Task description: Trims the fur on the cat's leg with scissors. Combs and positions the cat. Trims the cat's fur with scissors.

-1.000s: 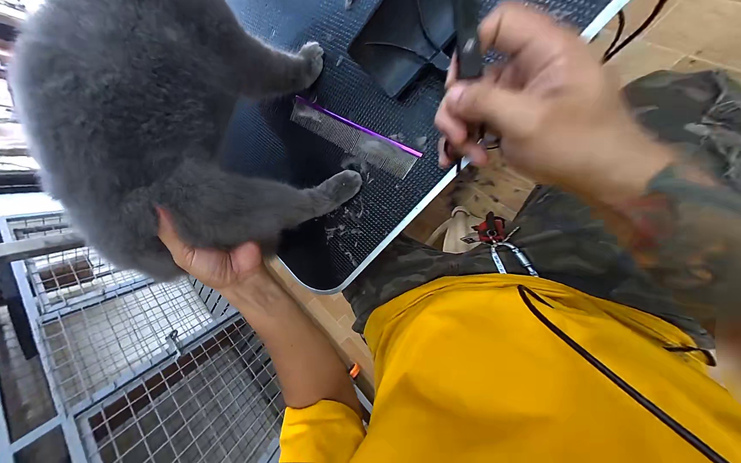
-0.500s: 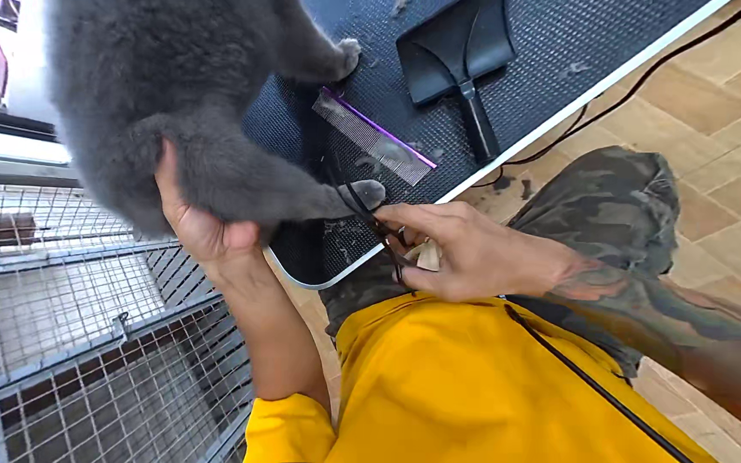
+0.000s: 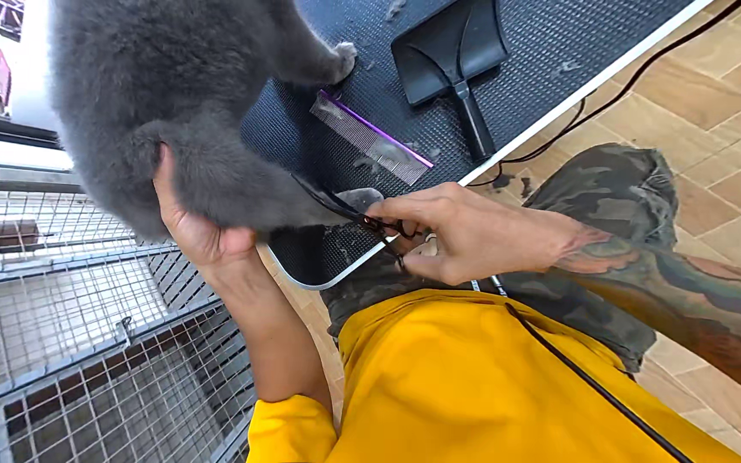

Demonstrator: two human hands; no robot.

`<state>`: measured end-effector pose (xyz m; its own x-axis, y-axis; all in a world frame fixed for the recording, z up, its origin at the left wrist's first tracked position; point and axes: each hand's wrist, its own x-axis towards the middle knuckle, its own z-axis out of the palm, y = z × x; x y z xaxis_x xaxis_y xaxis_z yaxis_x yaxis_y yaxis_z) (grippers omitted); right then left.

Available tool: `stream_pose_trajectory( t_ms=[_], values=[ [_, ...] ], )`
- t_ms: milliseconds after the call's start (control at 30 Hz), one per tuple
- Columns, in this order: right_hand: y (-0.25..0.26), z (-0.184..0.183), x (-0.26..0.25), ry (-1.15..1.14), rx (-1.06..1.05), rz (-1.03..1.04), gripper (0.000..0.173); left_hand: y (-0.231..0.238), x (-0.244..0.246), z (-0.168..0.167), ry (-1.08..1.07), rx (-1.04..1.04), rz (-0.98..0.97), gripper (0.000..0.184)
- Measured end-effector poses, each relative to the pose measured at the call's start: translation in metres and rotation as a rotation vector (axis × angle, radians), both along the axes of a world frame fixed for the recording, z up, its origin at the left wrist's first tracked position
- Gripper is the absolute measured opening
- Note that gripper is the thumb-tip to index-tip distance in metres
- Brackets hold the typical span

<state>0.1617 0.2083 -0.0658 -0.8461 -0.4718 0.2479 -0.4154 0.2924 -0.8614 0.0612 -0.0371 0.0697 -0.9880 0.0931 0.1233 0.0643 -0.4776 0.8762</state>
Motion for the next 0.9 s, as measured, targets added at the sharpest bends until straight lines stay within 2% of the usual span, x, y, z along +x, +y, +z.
stream_pose_trajectory(
  t_ms=[67, 233, 333, 433, 533, 700, 767, 900],
  values=[
    [-0.001, 0.002, -0.003, -0.011, -0.025, 0.017, 0.058, -0.001, 0.002, 0.0, 0.003, -0.029, -0.008, 0.03],
    [0.001, 0.004, -0.01, -0.008, -0.019, 0.047, 0.048, 0.002, -0.003, 0.002, -0.022, 0.081, 0.007, 0.028],
    [0.001, 0.004, -0.012, 0.003, -0.029, 0.04, 0.049, 0.002, -0.004, 0.002, -0.02, 0.104, 0.011, 0.026],
    [0.001, 0.007, -0.014, -0.014, -0.038, 0.053, 0.058, 0.002, -0.004, 0.003, -0.019, 0.095, 0.013, 0.027],
    [0.002, 0.006, -0.018, -0.019, -0.038, 0.073, 0.05, 0.003, -0.003, 0.003, -0.024, 0.087, 0.025, 0.028],
    [0.005, 0.009, -0.02, -0.032, -0.018, 0.083, 0.053, 0.003, -0.004, 0.004, -0.021, 0.092, 0.035, 0.028],
    [0.006, 0.01, -0.021, -0.06, -0.011, 0.097, 0.058, 0.002, -0.004, 0.004, -0.026, 0.102, 0.026, 0.029],
    [0.009, 0.014, -0.021, -0.171, -0.007, 0.117, 0.051, 0.001, -0.004, 0.003, -0.023, 0.146, 0.0, 0.028]
  ],
)
